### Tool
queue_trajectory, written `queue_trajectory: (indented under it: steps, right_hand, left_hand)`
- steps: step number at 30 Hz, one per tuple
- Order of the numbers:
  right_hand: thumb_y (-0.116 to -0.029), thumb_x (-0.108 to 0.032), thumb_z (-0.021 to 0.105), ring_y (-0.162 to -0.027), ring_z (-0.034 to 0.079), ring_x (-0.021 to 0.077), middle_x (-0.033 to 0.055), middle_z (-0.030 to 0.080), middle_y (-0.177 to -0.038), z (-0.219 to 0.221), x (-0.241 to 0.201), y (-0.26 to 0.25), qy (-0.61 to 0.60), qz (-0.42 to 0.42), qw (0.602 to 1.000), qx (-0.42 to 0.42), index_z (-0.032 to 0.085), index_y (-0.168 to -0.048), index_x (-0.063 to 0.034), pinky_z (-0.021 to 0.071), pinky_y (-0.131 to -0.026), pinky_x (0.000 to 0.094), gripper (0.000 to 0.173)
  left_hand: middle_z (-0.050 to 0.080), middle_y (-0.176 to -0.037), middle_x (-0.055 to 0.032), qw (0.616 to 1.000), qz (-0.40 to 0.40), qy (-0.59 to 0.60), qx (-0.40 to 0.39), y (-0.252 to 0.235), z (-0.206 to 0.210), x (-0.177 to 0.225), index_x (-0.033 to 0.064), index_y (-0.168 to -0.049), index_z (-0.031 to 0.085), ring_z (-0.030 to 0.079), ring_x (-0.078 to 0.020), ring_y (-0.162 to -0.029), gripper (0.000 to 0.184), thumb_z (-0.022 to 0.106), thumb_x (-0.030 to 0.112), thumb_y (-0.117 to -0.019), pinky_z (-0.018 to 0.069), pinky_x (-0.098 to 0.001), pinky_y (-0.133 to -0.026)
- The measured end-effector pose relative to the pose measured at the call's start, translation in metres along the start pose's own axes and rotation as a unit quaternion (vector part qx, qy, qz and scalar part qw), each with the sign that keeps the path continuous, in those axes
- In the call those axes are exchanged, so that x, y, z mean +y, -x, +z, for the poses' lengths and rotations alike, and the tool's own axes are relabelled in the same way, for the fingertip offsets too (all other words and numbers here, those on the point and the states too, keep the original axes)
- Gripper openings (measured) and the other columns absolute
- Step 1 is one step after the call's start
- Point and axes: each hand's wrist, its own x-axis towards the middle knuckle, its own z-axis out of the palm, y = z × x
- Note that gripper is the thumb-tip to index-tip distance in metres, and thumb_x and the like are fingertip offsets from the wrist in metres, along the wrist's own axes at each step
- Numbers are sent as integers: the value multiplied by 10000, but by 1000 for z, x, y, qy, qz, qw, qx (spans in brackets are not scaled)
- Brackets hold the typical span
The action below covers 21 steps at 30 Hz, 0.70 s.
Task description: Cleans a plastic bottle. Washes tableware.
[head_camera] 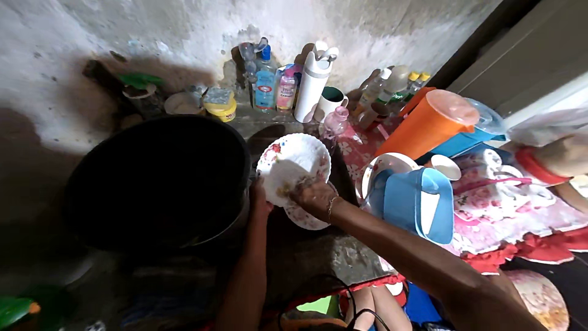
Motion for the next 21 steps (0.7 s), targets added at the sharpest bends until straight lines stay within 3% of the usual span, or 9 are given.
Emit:
queue_trajectory:
  steps: [2, 5, 7, 10, 12, 14, 16, 18, 21]
  right_hand:
    - [-1044, 11, 421, -1159, 624, 514, 327, 644, -1241, -9, -1, 8, 13, -29, 999, 16, 632, -1284, 70, 486, -942, 635, 325]
    - [-980, -12, 565, -1188, 612, 488, 309, 642, -1259, -26, -2, 15, -63, -29, 997, 22, 626, -1328, 38, 463, -971, 638, 356]
    - [-930, -28, 668, -1131, 650, 430, 286, 682, -1182, -30, 9, 17, -195, -27, 977, 78, 667, -1267, 41, 479, -977, 599, 344]
    - [-925, -43, 724, -848, 654, 143, 108, 704, -1021, -33, 35, 18, -437, 6, 881, 180, 669, -1222, -19, 562, -782, 325, 302]
    - [-945, -64, 703, -707, 590, 30, 21, 675, -930, -40, 51, 7, -529, 41, 809, 253, 661, -1194, -48, 528, -637, 218, 253]
    - [-964, -93, 691, -794, 614, 70, 57, 666, -956, -45, 66, -12, -536, 84, 766, 344, 648, -1167, -4, 544, -739, 266, 226]
    - [-975, -172, 703, -951, 661, 222, 169, 696, -1063, -41, 75, -25, -434, 153, 788, 409, 665, -1209, 22, 540, -886, 410, 307]
    - [-993, -181, 679, -1085, 661, 452, 317, 670, -1158, -29, 68, -27, -328, 195, 830, 408, 617, -1294, 60, 503, -966, 604, 391]
    - [-942, -148, 697, -1132, 629, 515, 353, 617, -1231, -5, 52, -33, -227, 221, 879, 355, 554, -1399, 31, 502, -947, 644, 512]
  left_hand:
    - [646, -1104, -97, 995, 10, 83, -52, 0, -1, -2, 76, -1358, 489, 665, -171, -933, 475, 215, 392, -1132, 576, -368, -789]
    - [680, -1096, -54, 965, 39, 196, -173, 6, 2, -4, 142, -1363, 476, 675, -157, -981, 742, -21, 595, -1051, 582, -376, -828]
    - [654, -1098, -70, 965, 32, 183, -185, 10, 8, -6, 105, -1378, 431, 660, -160, -974, 767, -74, 576, -1044, 571, -362, -827]
    - [577, -1358, -143, 975, 17, 118, -187, 1, 6, -10, 86, -1525, 337, 600, -223, -1180, 740, -31, 540, -1071, 521, -419, -968]
    - [609, -1306, -115, 978, -3, 123, -170, -1, 4, -10, 96, -1492, 381, 627, -200, -1132, 639, 67, 496, -1105, 541, -390, -932]
    - [687, -1094, -70, 976, -6, 157, -150, 2, 4, -8, 102, -1367, 482, 692, -157, -962, 541, 153, 455, -1121, 593, -343, -808]
    - [708, -1019, -48, 968, 20, 203, -146, 3, 2, -7, 114, -1312, 522, 708, -142, -921, 511, 177, 440, -1123, 608, -343, -790]
    - [699, -1034, -46, 970, 58, 211, -109, -2, 1, -8, 107, -1318, 521, 699, -122, -921, 489, 185, 408, -1128, 605, -336, -789]
    - [634, -1156, -88, 985, 97, 138, -44, -2, -4, -10, 47, -1419, 444, 641, -107, -996, 488, 185, 353, -1139, 561, -307, -852]
